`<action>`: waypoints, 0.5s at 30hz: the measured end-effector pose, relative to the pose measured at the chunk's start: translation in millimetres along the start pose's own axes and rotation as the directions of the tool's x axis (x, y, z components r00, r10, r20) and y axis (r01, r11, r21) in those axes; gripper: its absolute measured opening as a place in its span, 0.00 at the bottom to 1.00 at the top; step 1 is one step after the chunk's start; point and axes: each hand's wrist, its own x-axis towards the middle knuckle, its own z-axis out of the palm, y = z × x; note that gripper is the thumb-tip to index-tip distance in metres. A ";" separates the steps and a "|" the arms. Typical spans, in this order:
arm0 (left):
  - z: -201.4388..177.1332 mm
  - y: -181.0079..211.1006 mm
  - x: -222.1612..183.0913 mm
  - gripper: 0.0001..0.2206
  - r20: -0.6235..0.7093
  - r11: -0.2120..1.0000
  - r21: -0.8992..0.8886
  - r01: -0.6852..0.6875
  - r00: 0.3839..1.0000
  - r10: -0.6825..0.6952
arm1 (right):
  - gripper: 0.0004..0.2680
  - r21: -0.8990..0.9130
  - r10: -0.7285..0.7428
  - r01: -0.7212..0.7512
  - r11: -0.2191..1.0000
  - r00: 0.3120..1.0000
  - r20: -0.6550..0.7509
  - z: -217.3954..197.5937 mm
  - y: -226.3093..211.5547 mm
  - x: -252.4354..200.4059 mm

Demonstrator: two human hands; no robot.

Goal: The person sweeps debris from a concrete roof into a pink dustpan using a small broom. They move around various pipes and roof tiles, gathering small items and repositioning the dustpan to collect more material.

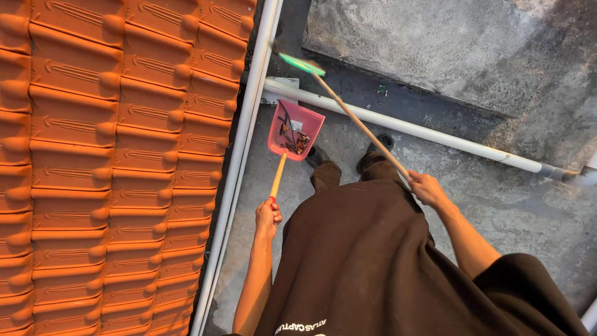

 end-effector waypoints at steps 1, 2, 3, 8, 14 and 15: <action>2.1 -3.8 -1.1 0.04 -0.005 1.000 -0.005 -0.006 1.000 0.006 | 0.12 -0.002 -0.008 0.008 1.000 1.000 0.004 5.1 -17.8 9.6; 4.7 -7.8 -2.2 0.04 -0.011 1.000 -0.010 -0.005 1.000 0.005 | 0.13 0.153 -0.049 0.043 0.987 0.998 0.038 9.9 -35.5 19.0; 5.3 -12.3 -5.4 0.04 -0.023 1.000 -0.016 -0.005 1.000 0.004 | 0.13 0.305 -0.095 0.069 0.950 0.993 0.071 16.2 -53.8 27.6; 19.9 -38.0 -27.9 0.05 -0.090 0.999 -0.035 0.001 0.996 -0.004 | 0.13 0.466 -0.094 -0.003 0.885 0.978 0.185 52.4 -105.5 91.4; 67.1 -68.5 -30.6 0.05 -0.115 0.994 -0.099 -0.047 0.993 0.035 | 0.12 0.024 -0.051 0.049 0.998 0.993 0.103 -0.3 -95.3 89.6; 74.1 -78.8 -29.9 0.06 -0.112 0.993 -0.111 -0.043 0.993 0.030 | 0.12 -0.077 -0.021 0.028 0.997 0.995 0.096 -17.3 -84.1 83.2</action>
